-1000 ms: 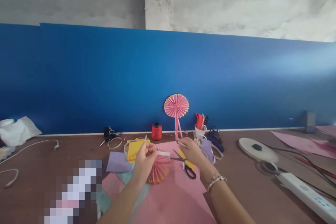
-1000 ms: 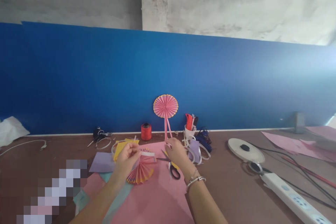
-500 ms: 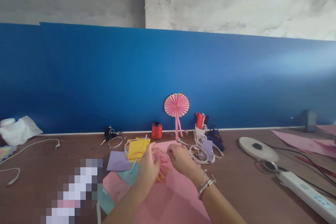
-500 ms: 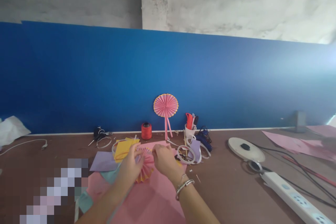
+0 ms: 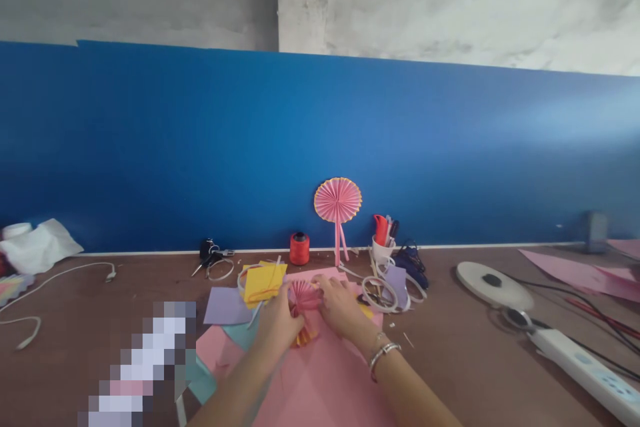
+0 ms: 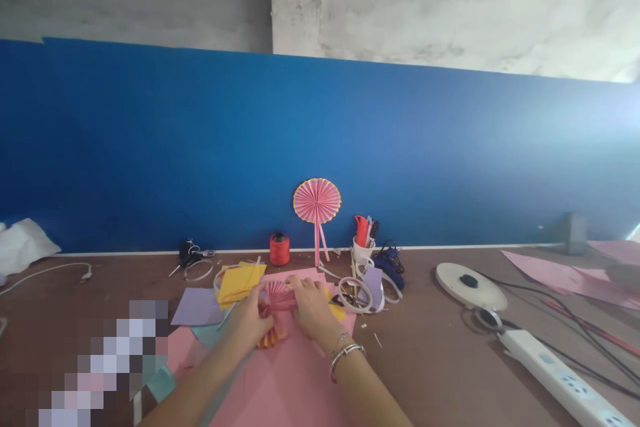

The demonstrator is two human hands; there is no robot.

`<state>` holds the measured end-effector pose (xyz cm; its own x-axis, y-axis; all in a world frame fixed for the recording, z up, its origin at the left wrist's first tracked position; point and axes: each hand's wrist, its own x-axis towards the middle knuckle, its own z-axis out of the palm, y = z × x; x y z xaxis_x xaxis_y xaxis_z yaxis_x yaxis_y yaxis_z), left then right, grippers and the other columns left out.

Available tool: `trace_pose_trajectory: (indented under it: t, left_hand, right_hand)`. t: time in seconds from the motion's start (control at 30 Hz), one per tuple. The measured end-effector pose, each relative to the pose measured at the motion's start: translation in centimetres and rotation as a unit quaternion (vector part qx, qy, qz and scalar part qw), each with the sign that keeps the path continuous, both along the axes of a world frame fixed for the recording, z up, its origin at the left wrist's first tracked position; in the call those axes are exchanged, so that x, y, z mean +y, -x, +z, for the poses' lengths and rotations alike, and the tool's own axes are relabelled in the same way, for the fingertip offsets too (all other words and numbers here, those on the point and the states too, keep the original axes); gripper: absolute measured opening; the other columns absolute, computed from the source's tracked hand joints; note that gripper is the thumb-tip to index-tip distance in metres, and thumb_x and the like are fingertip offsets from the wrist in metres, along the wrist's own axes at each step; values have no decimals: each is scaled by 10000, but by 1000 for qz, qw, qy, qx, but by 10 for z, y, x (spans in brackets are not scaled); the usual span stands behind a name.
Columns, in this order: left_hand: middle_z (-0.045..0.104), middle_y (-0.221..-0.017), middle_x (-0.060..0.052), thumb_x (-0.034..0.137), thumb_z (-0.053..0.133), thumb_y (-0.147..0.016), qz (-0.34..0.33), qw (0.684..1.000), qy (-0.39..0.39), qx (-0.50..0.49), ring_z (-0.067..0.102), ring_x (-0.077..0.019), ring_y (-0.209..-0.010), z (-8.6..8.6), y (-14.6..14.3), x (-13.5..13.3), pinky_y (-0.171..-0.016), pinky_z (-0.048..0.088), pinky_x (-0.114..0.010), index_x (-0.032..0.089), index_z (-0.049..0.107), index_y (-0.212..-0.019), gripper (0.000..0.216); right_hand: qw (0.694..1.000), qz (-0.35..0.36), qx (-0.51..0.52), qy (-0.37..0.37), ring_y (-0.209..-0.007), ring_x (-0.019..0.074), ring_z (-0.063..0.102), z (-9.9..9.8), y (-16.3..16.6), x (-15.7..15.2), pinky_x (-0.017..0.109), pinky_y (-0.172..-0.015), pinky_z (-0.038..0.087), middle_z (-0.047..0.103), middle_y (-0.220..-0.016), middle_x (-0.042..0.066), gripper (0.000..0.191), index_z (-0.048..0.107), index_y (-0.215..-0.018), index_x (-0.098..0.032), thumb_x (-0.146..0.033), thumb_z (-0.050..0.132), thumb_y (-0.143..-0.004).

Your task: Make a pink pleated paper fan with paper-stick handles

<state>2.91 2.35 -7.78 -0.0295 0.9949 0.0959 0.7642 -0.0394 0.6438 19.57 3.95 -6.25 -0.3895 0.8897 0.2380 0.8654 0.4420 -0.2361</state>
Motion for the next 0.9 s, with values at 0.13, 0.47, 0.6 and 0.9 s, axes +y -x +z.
trace_pose_trajectory:
  t: [0.13, 0.47, 0.6, 0.9]
  left_hand:
    - [629, -754, -4, 14, 523, -618, -18, 987, 72, -144, 618, -163, -760, 3, 2, 5, -682, 414, -237, 149, 459, -1150, 553]
    - [562, -736, 37, 54, 457, -522, -127, 909, 214, -335, 451, -71, -500, 30, 14, -5, -450, 269, -184, 194, 518, -991, 493]
    - [575, -710, 44, 67, 463, -524, -178, 892, 215, -355, 439, -63, -496, 31, 18, -3, -461, 260, -178, 197, 521, -900, 402]
    - [586, -622, 46, 270, 636, -641, -201, 894, 209, -341, 288, -18, -322, 32, 17, -5, -367, 163, -180, 183, 533, -823, 227]
  right_hand:
    - [1000, -7, 28, -8, -927, 214, 552, 7, -6, 4, 308, -814, 304, 634, -979, 73, 383, 501, -1138, -195, -108, 475, -766]
    - [991, 14, 130, 42, -772, 164, 576, 35, -19, 1, 268, -761, 332, 643, -765, -14, 406, 487, -1064, -192, -58, 511, -681]
    - [988, 3, 133, 74, -734, 155, 568, 40, -20, -1, 235, -682, 337, 632, -758, -16, 409, 506, -1051, -200, -79, 547, -662]
    - [976, 2, 177, 125, -724, 151, 573, 37, -26, 1, 239, -673, 378, 623, -754, -29, 437, 489, -1081, -209, -88, 553, -665]
